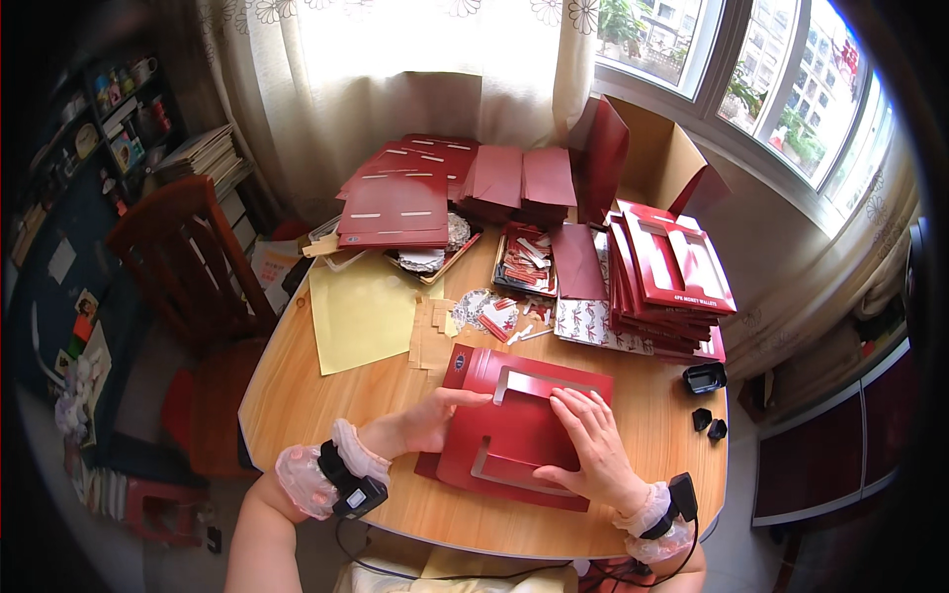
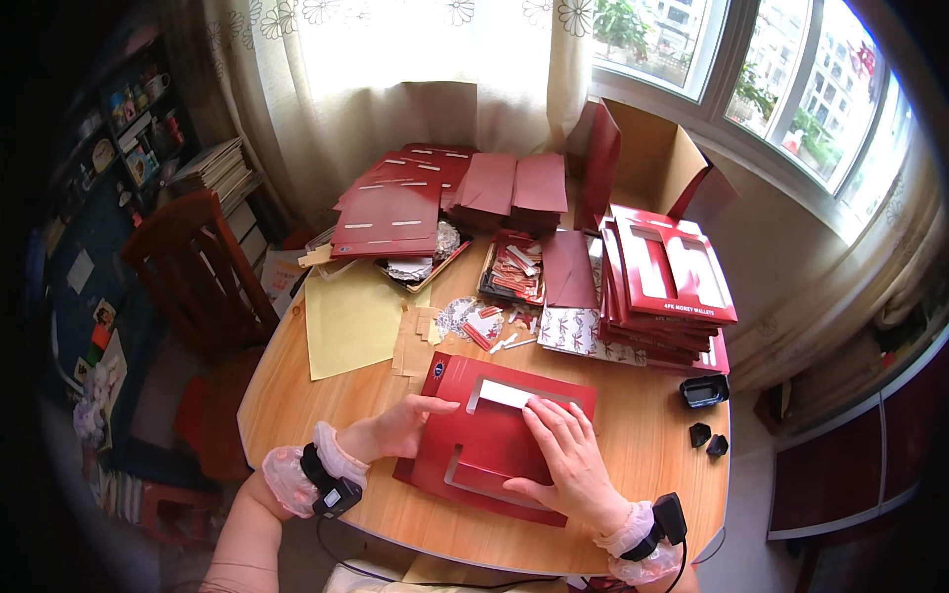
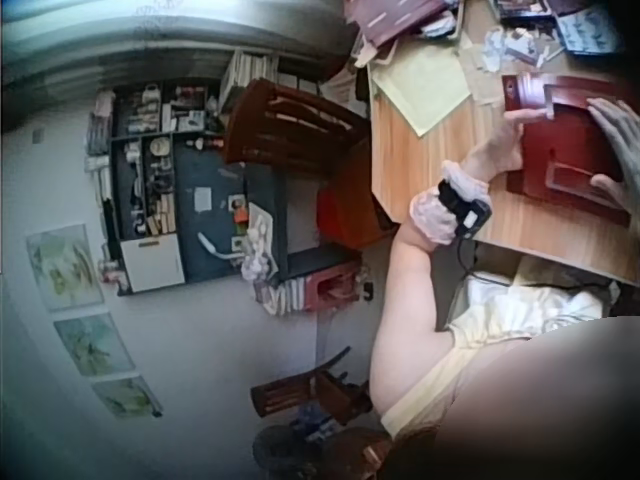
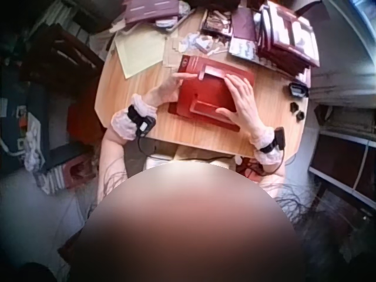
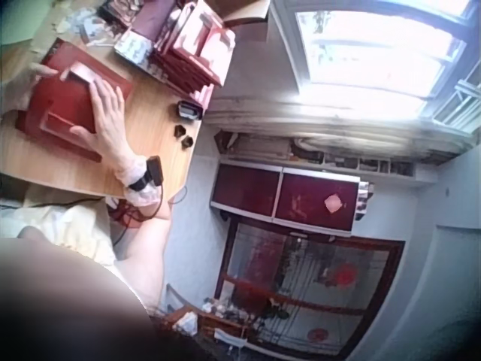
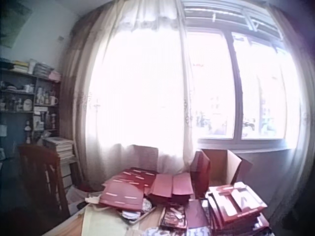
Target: Folding and assembling red cardstock wallet gift boxes.
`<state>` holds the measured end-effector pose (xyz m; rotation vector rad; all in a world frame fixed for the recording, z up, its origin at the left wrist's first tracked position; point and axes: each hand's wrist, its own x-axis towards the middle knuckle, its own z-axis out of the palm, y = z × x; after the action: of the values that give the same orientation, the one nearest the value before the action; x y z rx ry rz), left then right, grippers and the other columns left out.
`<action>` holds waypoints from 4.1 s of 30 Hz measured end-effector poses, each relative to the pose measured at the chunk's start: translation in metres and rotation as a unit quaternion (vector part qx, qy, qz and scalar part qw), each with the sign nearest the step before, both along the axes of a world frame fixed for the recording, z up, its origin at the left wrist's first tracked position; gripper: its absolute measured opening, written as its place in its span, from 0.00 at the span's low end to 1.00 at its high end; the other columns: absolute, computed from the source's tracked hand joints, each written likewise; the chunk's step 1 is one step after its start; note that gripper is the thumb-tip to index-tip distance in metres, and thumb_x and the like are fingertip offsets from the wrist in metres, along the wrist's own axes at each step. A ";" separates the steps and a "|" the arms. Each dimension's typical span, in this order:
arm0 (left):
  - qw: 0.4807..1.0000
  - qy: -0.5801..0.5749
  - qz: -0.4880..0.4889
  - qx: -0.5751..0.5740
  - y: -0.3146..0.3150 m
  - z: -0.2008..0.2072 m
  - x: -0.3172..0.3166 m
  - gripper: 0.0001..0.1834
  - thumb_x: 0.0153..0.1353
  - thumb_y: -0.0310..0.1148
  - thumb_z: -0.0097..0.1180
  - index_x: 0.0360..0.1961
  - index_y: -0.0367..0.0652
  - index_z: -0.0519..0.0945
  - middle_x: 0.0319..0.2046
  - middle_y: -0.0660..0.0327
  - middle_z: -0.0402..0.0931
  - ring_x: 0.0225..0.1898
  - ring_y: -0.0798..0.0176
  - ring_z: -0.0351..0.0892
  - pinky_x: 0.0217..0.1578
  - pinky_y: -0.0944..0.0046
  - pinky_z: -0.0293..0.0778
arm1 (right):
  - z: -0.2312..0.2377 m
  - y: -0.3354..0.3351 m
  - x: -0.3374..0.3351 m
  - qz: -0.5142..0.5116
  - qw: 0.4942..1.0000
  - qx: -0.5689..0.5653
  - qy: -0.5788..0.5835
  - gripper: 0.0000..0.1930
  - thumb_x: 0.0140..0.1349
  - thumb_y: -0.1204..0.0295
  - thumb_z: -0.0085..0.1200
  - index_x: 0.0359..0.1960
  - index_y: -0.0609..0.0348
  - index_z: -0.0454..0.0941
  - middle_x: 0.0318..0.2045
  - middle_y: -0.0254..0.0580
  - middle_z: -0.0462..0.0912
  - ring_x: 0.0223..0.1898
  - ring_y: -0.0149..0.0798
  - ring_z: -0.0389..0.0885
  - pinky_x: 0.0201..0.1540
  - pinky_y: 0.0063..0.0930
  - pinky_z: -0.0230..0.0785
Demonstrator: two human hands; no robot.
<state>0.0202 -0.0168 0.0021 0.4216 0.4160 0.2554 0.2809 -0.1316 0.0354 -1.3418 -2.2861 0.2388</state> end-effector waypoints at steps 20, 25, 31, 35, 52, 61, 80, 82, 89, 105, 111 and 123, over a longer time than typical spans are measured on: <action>0.999 0.028 0.021 -0.031 -0.014 -0.005 0.003 0.22 0.66 0.36 0.54 0.59 0.40 0.75 0.59 0.55 0.77 0.58 0.53 0.76 0.62 0.47 0.69 | 0.004 -0.002 -0.011 -0.009 0.997 0.014 -0.069 0.47 0.49 0.50 0.70 0.65 0.66 0.66 0.60 0.48 0.70 0.63 0.48 0.69 0.72 0.54 0.51; 0.999 0.033 0.017 -0.024 -0.012 0.009 0.002 0.24 0.64 0.36 0.55 0.60 0.39 0.74 0.59 0.54 0.76 0.58 0.54 0.76 0.61 0.48 0.70 | 0.009 0.000 -0.013 -0.011 0.997 0.034 -0.073 0.48 0.48 0.50 0.71 0.66 0.67 0.65 0.61 0.49 0.70 0.63 0.49 0.69 0.72 0.54 0.51; 0.993 0.065 0.092 -0.034 -0.010 0.004 -0.009 0.24 0.65 0.37 0.54 0.60 0.39 0.74 0.57 0.53 0.77 0.56 0.53 0.78 0.60 0.49 0.72 | 0.009 -0.006 -0.001 -0.038 0.994 0.099 -0.021 0.44 0.49 0.52 0.71 0.64 0.62 0.69 0.62 0.48 0.69 0.65 0.52 0.66 0.71 0.56 0.53; 0.998 -0.017 0.045 -0.044 0.003 -0.024 0.010 0.23 0.65 0.39 0.53 0.59 0.39 0.74 0.56 0.53 0.78 0.55 0.54 0.79 0.57 0.50 0.75 | 0.006 -0.010 0.015 -0.068 0.995 0.069 -0.036 0.44 0.47 0.52 0.72 0.64 0.61 0.69 0.62 0.47 0.69 0.64 0.50 0.67 0.71 0.55 0.53; 0.998 0.011 0.046 -0.028 -0.015 -0.001 -0.003 0.27 0.63 0.41 0.54 0.62 0.42 0.72 0.60 0.54 0.76 0.59 0.52 0.76 0.59 0.46 0.72 | 0.009 -0.003 -0.004 -0.020 0.997 0.042 -0.057 0.46 0.45 0.49 0.73 0.64 0.56 0.68 0.57 0.45 0.70 0.61 0.49 0.68 0.73 0.59 0.48; 0.997 0.062 0.037 0.014 -0.017 0.006 0.000 0.32 0.62 0.42 0.54 0.65 0.39 0.68 0.62 0.51 0.73 0.61 0.50 0.74 0.62 0.46 0.70 | 0.003 -0.005 -0.003 -0.026 0.998 0.037 -0.051 0.43 0.48 0.47 0.71 0.63 0.56 0.69 0.54 0.43 0.72 0.59 0.46 0.71 0.73 0.58 0.48; 0.998 0.020 0.060 0.005 -0.020 -0.003 -0.010 0.21 0.65 0.42 0.54 0.55 0.42 0.77 0.54 0.55 0.79 0.54 0.57 0.79 0.56 0.51 0.75 | 0.014 -0.009 -0.012 -0.016 0.996 0.071 -0.057 0.31 0.55 0.56 0.67 0.55 0.63 0.75 0.54 0.47 0.71 0.56 0.49 0.71 0.64 0.47 0.62; 0.999 0.015 0.051 0.003 -0.018 -0.005 -0.008 0.21 0.65 0.41 0.54 0.55 0.42 0.77 0.53 0.55 0.79 0.53 0.57 0.79 0.55 0.51 0.76 | 0.011 -0.008 -0.012 -0.024 0.996 0.067 -0.045 0.31 0.53 0.58 0.69 0.54 0.65 0.74 0.53 0.47 0.71 0.55 0.49 0.71 0.60 0.46 0.64; 0.997 0.051 0.027 0.045 -0.022 -0.004 -0.013 0.22 0.65 0.42 0.54 0.57 0.42 0.76 0.54 0.56 0.80 0.53 0.58 0.80 0.55 0.53 0.76 | 0.015 -0.015 -0.018 -0.045 0.995 0.068 -0.063 0.31 0.50 0.60 0.70 0.52 0.65 0.74 0.50 0.46 0.71 0.51 0.47 0.72 0.56 0.41 0.64; 0.983 0.173 0.029 0.050 -0.021 0.010 -0.001 0.17 0.63 0.43 0.56 0.50 0.50 0.80 0.45 0.62 0.80 0.45 0.64 0.78 0.42 0.61 0.78 | -0.002 -0.012 -0.019 -0.016 0.986 0.092 -0.135 0.30 0.48 0.60 0.70 0.49 0.64 0.74 0.42 0.45 0.75 0.45 0.47 0.75 0.53 0.43 0.66; 0.980 0.092 -0.015 0.178 -0.005 0.012 -0.003 0.16 0.68 0.36 0.56 0.55 0.43 0.77 0.45 0.61 0.81 0.47 0.69 0.78 0.46 0.59 0.78 | -0.005 -0.011 -0.016 -0.016 0.994 0.046 -0.098 0.26 0.48 0.61 0.69 0.45 0.63 0.74 0.39 0.45 0.75 0.44 0.48 0.75 0.52 0.41 0.66; 0.557 0.110 0.012 0.823 -0.011 0.032 0.011 0.31 0.55 0.34 0.71 0.59 0.42 0.72 0.43 0.58 0.79 0.50 0.55 0.78 0.58 0.55 0.69 | -0.003 -0.007 -0.009 -0.007 0.996 -0.049 -0.079 0.23 0.49 0.61 0.68 0.42 0.60 0.75 0.37 0.44 0.74 0.44 0.45 0.74 0.53 0.36 0.63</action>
<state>0.0313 -0.0274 0.0336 2.3687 0.3070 0.5909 0.2720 -0.1381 0.0326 -1.4726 -2.4208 0.2505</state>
